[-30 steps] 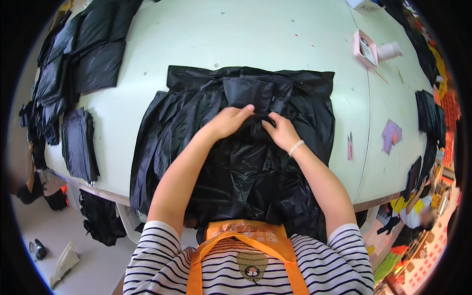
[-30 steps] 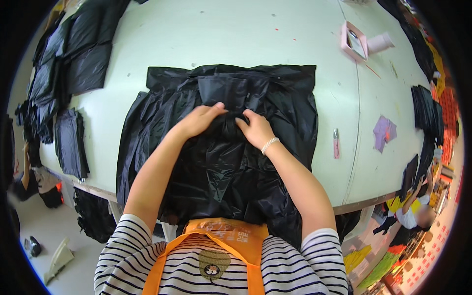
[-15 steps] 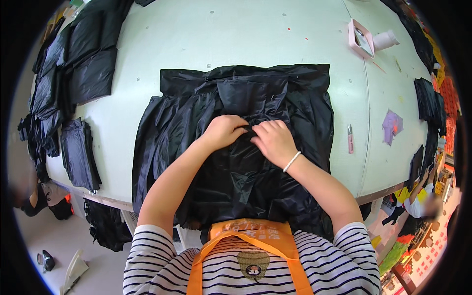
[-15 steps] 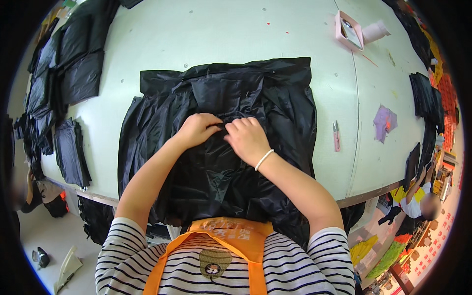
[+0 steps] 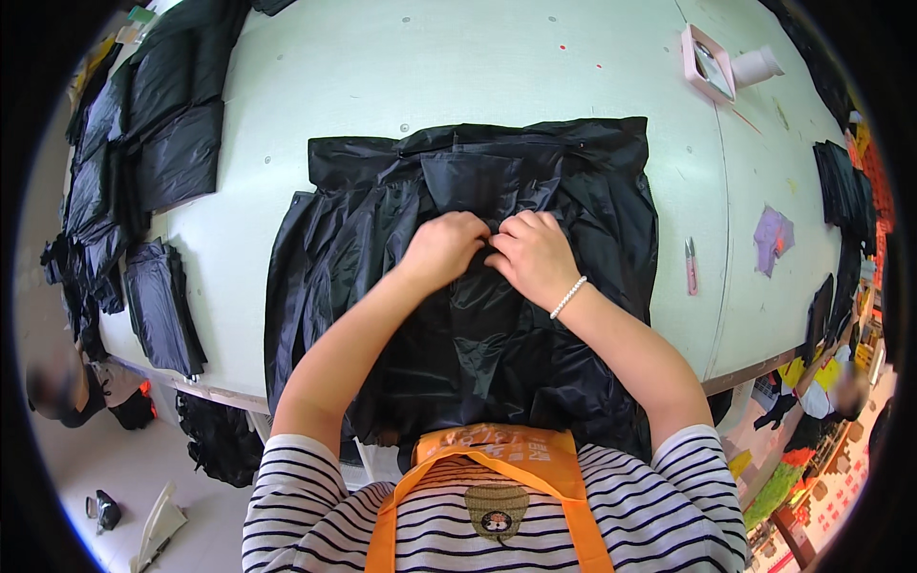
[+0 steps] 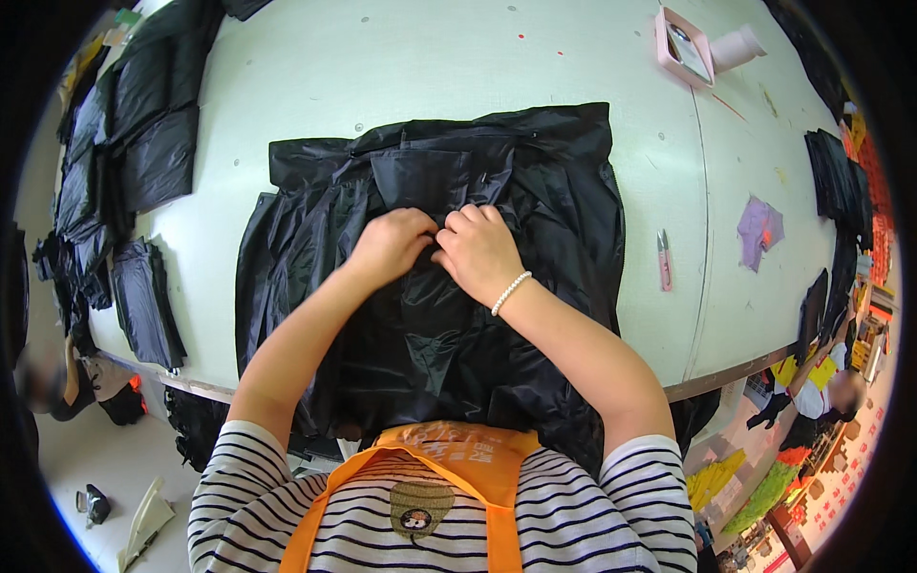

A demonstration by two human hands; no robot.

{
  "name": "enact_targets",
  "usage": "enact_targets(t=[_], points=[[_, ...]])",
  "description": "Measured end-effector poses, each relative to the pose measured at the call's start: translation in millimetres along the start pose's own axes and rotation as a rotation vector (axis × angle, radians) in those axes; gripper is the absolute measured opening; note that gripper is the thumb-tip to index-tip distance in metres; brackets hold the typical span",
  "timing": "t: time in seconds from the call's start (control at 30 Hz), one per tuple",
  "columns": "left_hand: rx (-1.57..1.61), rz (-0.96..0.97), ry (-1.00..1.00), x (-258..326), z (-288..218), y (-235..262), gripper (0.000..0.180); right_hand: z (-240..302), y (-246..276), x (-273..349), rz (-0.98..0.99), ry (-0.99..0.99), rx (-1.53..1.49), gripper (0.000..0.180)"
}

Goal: The person folds a black jacket on a white table. They align the sleeves, fold the jacket in half, and smooth the fabric. The jacket is then placed on a stack of similar folded garments.

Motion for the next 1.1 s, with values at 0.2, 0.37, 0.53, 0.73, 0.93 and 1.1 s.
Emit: enact_targets(t=[0.2,0.37,0.53,0.73,0.93,1.1], points=[[0.042,-0.015,0.110,-25,-9,24,0.019,-44,-12,-17,0.178,-0.372,-0.270,0.013],[-0.362,-0.157,-0.183,-2,-23,1,0.028,-69,-16,-32,0.374,-0.561,-0.478,0.013],[-0.053,-0.072,-0.036,-23,10,8,0.024,-9,-9,-22,0.041,0.002,0.350,0.010],[0.056,0.033,0.221,-53,9,36,0.027,-37,-19,-35,-0.037,-0.177,0.052,0.009],[-0.320,-0.190,-0.073,-27,-13,17,0.031,-59,-10,-59,0.182,-0.442,-0.138,0.012],[-0.105,-0.127,0.094,-46,16,23,0.025,-32,-11,-47,-0.015,-0.111,0.207,0.009]])
Point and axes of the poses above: each hand's wrist, its own x-axis away from the middle knuckle, its own y-axis out of the back of the hand, z = x × y, the point moved 1 cm from there along -x, towards the middle knuckle, and after that the axes turned 8 degrees about y, right-handed, at the moved point
